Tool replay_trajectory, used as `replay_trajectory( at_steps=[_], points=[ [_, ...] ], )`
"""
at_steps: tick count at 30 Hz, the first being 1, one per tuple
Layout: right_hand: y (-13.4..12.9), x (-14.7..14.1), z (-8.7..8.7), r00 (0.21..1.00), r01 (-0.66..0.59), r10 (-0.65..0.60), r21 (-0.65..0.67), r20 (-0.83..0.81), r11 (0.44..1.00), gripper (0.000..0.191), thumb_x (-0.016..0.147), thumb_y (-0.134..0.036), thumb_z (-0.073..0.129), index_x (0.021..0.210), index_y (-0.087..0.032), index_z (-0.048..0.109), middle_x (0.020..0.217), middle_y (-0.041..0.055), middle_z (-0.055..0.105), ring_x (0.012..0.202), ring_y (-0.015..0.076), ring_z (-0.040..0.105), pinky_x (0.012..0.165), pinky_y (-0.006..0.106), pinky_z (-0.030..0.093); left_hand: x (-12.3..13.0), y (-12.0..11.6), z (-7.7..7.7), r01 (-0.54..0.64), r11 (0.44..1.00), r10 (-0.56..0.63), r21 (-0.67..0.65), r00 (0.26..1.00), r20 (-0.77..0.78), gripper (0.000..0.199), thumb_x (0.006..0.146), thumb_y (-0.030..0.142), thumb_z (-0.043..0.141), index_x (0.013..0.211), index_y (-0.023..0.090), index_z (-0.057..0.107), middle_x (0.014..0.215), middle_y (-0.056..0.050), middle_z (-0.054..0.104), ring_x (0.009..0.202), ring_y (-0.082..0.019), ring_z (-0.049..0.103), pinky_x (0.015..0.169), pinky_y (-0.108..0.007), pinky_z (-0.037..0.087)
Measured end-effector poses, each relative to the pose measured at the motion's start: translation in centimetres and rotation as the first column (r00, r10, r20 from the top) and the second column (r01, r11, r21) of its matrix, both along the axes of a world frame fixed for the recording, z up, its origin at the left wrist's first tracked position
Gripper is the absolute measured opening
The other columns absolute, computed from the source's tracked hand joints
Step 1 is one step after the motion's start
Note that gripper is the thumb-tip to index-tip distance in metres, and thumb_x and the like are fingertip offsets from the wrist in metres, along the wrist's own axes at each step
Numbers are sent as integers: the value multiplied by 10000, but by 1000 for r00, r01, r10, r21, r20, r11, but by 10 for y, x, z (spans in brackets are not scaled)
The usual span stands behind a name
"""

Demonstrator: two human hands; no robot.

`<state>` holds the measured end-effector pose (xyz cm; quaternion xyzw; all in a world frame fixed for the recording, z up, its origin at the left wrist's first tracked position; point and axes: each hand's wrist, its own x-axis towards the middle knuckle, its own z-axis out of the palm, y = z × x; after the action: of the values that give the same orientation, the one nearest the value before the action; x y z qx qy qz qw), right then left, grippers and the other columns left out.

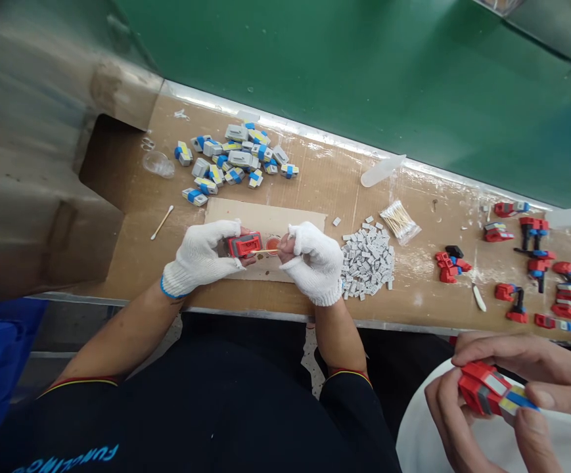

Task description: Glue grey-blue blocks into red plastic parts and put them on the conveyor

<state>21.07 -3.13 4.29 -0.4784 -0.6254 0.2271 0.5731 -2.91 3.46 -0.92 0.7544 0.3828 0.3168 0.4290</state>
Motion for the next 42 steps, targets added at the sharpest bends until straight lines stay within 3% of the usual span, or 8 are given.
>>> replay_trajectory(
  at_steps=[5,10,17,24,33,37,42],
  points=[
    [1,-1,-1,1000,0,1,-47,1,999,242,1006,-323,832,798,-275,720,766,-6,721,673,163,671,629,331,607,-1,0,-2,4,1000,-4,3,1000,-8,444,698,305,1011,1099,202,849,1180,-115,916,1148,-348,889,1096,-413,722],
    [0,0,-4,999,2,-3,-13,-37,1000,213,1018,-327,830,830,-283,741,779,-9,723,687,163,689,620,326,602,1,-1,0,-9,1000,8,8,999,34,411,720,301,992,1089,179,858,1163,-122,915,1108,-323,892,1078,-385,727],
    [0,15,-13,973,174,-167,30,-159,984,307,970,-485,884,789,-297,724,708,-27,622,674,180,661,610,359,605,2,-1,3,-21,999,22,-46,999,33,472,678,356,1057,1063,188,841,1119,-113,906,1092,-342,891,1055,-424,748],
    [1,2,-2,993,83,-82,18,-83,996,288,996,-363,840,756,-276,706,706,-17,672,644,166,670,573,320,591,0,1,0,-15,999,17,-29,997,69,403,737,344,993,1071,170,850,1084,-113,906,1014,-306,886,973,-385,758],
    [3,-5,2,999,-33,32,45,11,998,216,996,-149,795,842,-274,710,796,-22,763,707,142,727,652,274,605,-1,0,-4,-14,1000,15,-19,997,73,396,741,339,970,1081,173,853,1103,-121,911,1063,-318,890,1062,-407,735],
    [3,-3,2,999,-37,36,41,18,998,218,993,-144,793,836,-274,718,795,-21,772,702,144,732,650,281,609,-1,1,-2,-11,1000,13,-27,998,54,410,720,331,991,1075,176,856,1096,-115,911,1097,-330,885,1071,-407,733],
    [3,2,0,997,43,-39,62,-61,997,214,997,-237,810,804,-282,728,752,-19,746,665,161,713,601,306,615,1,1,2,-15,999,18,-39,997,71,440,721,359,1025,1076,164,855,1105,-117,909,1057,-325,890,1010,-393,749]
  ],
)
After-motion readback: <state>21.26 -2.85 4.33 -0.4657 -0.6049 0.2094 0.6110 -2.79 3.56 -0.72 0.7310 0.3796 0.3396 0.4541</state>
